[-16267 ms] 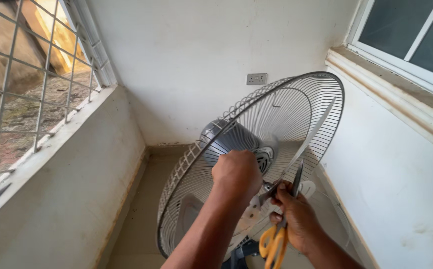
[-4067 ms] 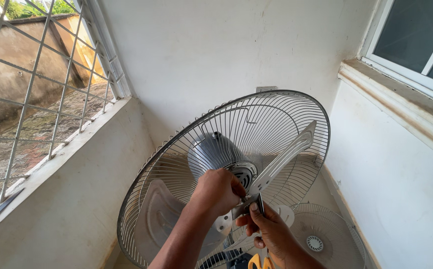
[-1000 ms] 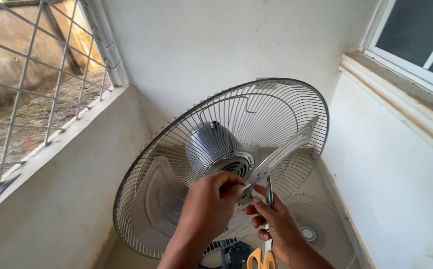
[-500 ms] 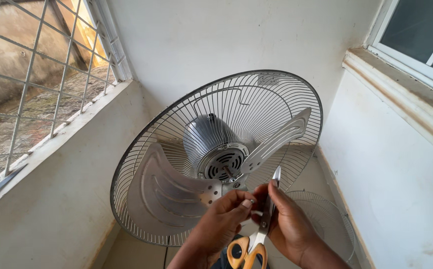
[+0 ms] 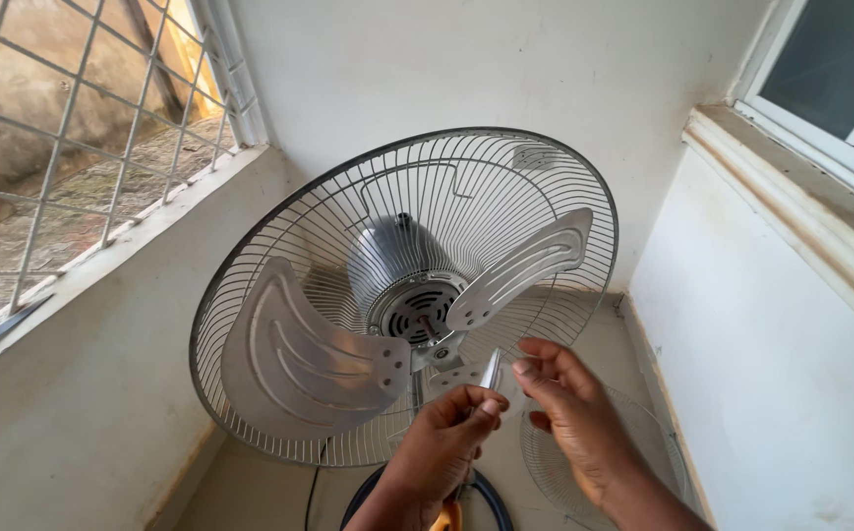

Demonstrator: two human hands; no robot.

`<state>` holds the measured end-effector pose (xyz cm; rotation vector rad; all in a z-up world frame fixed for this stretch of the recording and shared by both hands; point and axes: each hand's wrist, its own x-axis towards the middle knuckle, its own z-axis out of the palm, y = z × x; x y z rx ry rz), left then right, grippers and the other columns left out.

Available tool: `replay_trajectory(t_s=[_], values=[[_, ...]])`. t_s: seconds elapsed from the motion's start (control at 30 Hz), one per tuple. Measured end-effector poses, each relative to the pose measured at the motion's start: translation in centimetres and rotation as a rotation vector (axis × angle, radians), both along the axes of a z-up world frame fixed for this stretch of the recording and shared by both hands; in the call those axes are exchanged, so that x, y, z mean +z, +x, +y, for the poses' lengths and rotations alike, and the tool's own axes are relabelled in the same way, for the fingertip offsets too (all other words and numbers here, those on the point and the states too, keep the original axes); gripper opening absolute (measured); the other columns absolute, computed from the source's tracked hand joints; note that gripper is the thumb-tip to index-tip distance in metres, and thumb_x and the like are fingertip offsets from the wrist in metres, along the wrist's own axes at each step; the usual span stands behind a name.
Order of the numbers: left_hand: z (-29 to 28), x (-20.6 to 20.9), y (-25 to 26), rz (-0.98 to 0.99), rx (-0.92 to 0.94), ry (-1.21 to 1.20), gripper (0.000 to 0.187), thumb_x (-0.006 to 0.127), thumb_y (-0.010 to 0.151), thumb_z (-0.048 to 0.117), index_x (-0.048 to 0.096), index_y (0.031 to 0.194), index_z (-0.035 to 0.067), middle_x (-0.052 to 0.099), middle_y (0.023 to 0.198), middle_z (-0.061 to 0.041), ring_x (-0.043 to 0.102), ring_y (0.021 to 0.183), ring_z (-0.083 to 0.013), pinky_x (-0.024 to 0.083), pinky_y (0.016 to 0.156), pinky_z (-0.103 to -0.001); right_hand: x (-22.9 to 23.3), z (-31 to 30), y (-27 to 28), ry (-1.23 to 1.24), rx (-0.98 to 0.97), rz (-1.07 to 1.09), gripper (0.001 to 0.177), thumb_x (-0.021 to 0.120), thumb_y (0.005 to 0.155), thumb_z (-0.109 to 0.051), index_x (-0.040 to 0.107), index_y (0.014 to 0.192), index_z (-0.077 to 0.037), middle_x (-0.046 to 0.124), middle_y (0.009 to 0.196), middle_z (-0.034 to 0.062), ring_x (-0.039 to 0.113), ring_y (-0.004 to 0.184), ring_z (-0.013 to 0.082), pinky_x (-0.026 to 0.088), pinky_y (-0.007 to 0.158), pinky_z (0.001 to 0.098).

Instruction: The person attaches a three-blade fan rotor to a pedestal fan motor using a pair of scissors as a makeshift tool to tighten the central nut. The person repeatedly adjusts the blades and secures the nut by hand and with the scissors.

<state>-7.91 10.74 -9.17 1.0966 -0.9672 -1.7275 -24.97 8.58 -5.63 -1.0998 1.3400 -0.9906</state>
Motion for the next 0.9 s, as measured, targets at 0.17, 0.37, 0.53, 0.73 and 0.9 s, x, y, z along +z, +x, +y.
replay_trajectory(t_s=[0.17,0.37,0.53,0.73,0.9], values=[[0.5,0.7,-0.1,0.086,0.215,0.239,0.024,0.075,0.092,0.031,0.071,0.104,0.011,0.058,0.079,0.002,0.045,0.059,-0.0086,0.038,0.049,-0.026,0.2,0.6,-1.1,-0.226,0.285,0.119,0.025,0.08,0.083,-0.021,0.078,0.104,-0.007,0.077,0.089,0.0036,0.072,0.084,0.0138,0.062,0.076,0.0311],[2.2,2.5,-0.5,0.182,0.261,0.367,0.031,0.077,0.085,0.041,0.074,0.099,0.014,0.058,0.076,0.002,0.047,0.066,-0.0121,0.039,0.054,-0.031,1.7,1.7,-0.1,-0.445,0.302,0.339,0.025,0.078,0.08,-0.019,0.081,0.104,-0.013,0.086,0.086,-0.0008,0.082,0.075,0.0093,0.065,0.066,0.0257],[3.2,3.2,0.2,0.116,0.334,0.423,0.039,0.075,0.087,0.051,0.072,0.094,0.013,0.058,0.079,0.002,0.048,0.072,-0.0135,0.039,0.058,-0.031,3.1,1.7,0.8,-0.507,0.351,0.455,0.024,0.079,0.079,-0.018,0.082,0.102,-0.012,0.086,0.084,0.0028,0.083,0.072,0.0101,0.064,0.058,0.0253],[3.5,1.6,3.8,-0.003,0.295,0.307,0.036,0.064,0.087,0.045,0.075,0.109,0.019,0.068,0.086,0.006,0.045,0.069,-0.0096,0.036,0.058,-0.028,3.8,0.9,3.7,-0.667,0.368,0.497,0.025,0.08,0.079,-0.02,0.081,0.1,-0.007,0.084,0.083,0.0067,0.082,0.071,0.0111,0.067,0.066,0.0239],[3.5,-2.7,7.7,-0.195,0.117,0.206,0.04,0.074,0.095,0.032,0.045,0.12,0.022,0.057,0.082,-0.004,0.042,0.057,-0.0158,0.035,0.053,-0.035,8.2,-0.5,4.8,-0.754,0.298,0.475,0.018,0.077,0.08,-0.021,0.08,0.092,-0.007,0.082,0.077,0.0072,0.078,0.062,0.0125,0.066,0.061,0.0271]])
